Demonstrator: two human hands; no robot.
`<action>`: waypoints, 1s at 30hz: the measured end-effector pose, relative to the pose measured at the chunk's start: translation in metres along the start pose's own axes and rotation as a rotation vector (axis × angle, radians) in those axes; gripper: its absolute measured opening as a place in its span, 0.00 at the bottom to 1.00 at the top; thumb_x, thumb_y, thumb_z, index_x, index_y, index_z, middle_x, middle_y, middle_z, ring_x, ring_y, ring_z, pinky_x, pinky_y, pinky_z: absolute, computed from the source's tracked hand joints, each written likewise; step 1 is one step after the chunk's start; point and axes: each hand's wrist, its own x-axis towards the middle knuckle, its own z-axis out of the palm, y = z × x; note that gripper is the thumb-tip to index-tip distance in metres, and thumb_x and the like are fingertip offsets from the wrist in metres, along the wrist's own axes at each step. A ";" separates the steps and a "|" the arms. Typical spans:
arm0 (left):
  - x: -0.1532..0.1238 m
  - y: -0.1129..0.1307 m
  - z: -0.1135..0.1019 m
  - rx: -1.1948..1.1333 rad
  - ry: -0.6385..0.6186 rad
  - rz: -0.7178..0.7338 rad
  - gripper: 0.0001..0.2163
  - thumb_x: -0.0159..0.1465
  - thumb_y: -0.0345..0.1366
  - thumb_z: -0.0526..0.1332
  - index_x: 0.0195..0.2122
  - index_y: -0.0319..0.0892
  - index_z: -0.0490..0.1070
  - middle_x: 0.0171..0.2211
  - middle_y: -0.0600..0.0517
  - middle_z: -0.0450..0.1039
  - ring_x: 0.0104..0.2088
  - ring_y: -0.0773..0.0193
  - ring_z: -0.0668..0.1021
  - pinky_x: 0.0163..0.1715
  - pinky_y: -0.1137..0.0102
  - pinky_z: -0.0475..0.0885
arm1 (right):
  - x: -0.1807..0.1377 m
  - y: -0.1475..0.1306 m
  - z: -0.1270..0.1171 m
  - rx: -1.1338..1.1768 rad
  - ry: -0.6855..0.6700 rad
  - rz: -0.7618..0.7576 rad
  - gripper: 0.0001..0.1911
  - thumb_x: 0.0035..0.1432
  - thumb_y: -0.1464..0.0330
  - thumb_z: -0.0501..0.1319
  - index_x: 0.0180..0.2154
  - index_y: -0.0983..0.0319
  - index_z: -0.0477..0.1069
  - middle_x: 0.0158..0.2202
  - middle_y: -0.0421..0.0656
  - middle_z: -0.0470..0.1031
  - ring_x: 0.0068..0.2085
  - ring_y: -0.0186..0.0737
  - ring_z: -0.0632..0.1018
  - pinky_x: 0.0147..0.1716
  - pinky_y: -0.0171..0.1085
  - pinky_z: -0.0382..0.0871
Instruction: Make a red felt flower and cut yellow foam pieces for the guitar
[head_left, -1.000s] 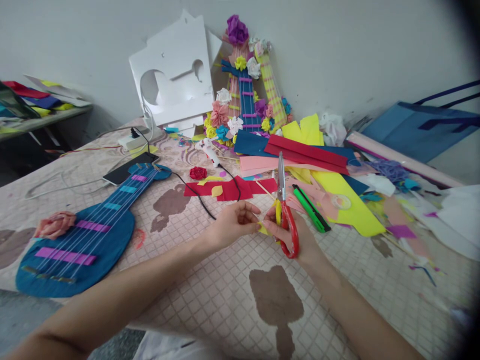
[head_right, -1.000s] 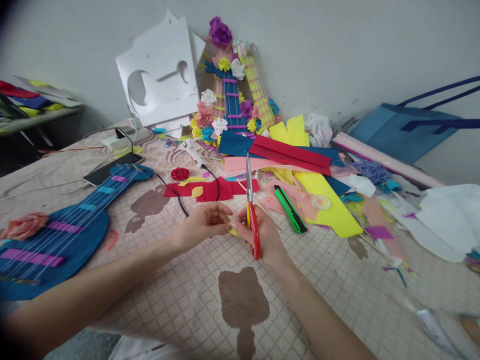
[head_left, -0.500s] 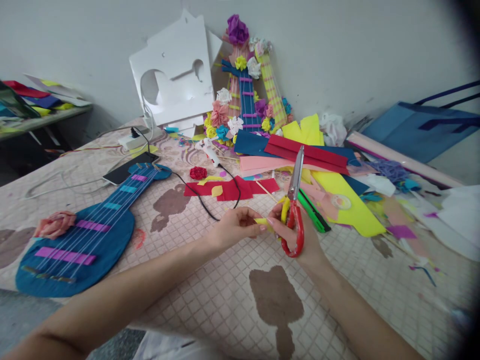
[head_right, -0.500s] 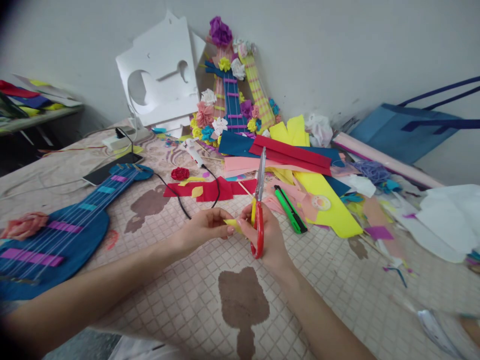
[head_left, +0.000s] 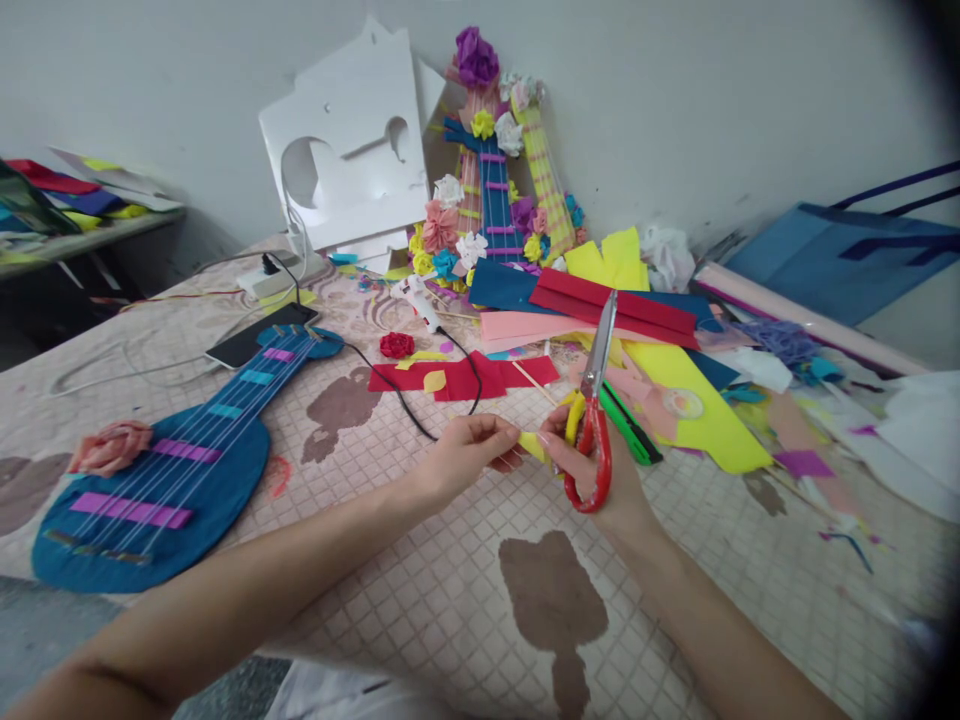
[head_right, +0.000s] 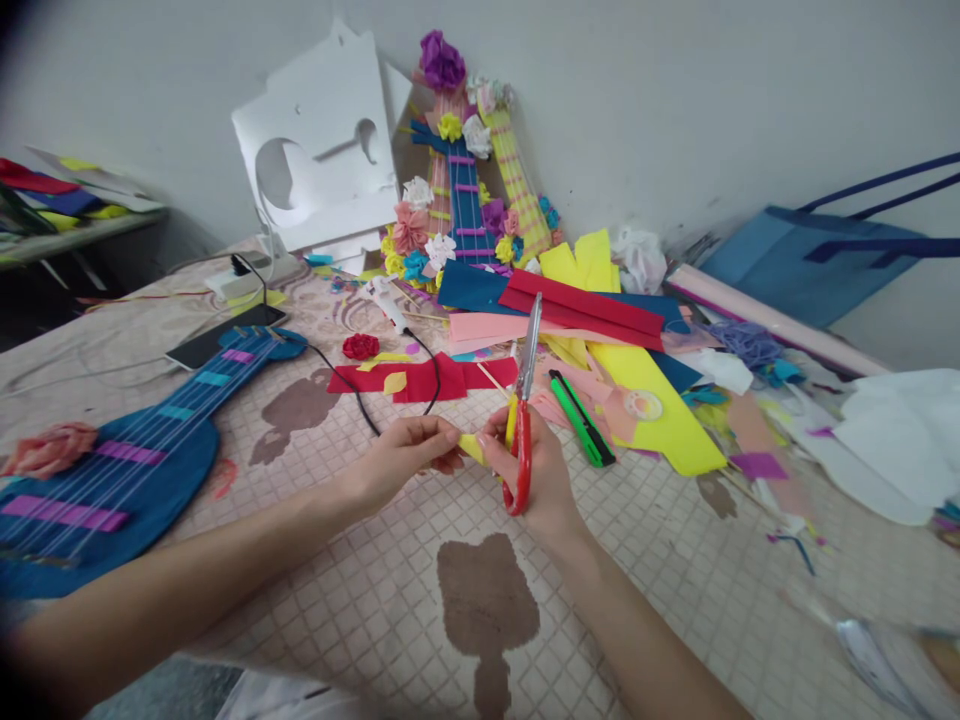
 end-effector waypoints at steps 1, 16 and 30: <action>0.000 0.000 0.000 -0.004 0.010 0.000 0.15 0.57 0.46 0.65 0.28 0.36 0.71 0.24 0.52 0.73 0.26 0.70 0.75 0.30 0.73 0.69 | 0.000 0.001 0.000 -0.006 0.003 0.004 0.11 0.51 0.64 0.64 0.34 0.59 0.64 0.28 0.37 0.68 0.23 0.31 0.68 0.21 0.33 0.62; 0.001 0.000 -0.002 0.028 -0.012 0.037 0.14 0.51 0.43 0.70 0.26 0.36 0.71 0.23 0.53 0.72 0.25 0.72 0.72 0.29 0.74 0.67 | -0.004 0.004 0.005 0.086 -0.034 0.084 0.10 0.53 0.62 0.63 0.34 0.59 0.65 0.25 0.35 0.66 0.21 0.31 0.67 0.19 0.32 0.62; 0.002 0.000 -0.003 0.030 0.000 0.046 0.13 0.51 0.41 0.69 0.26 0.37 0.70 0.23 0.53 0.72 0.25 0.72 0.72 0.29 0.74 0.67 | -0.004 0.005 0.002 0.074 -0.045 0.057 0.09 0.54 0.64 0.63 0.34 0.59 0.65 0.28 0.37 0.68 0.23 0.31 0.68 0.20 0.32 0.63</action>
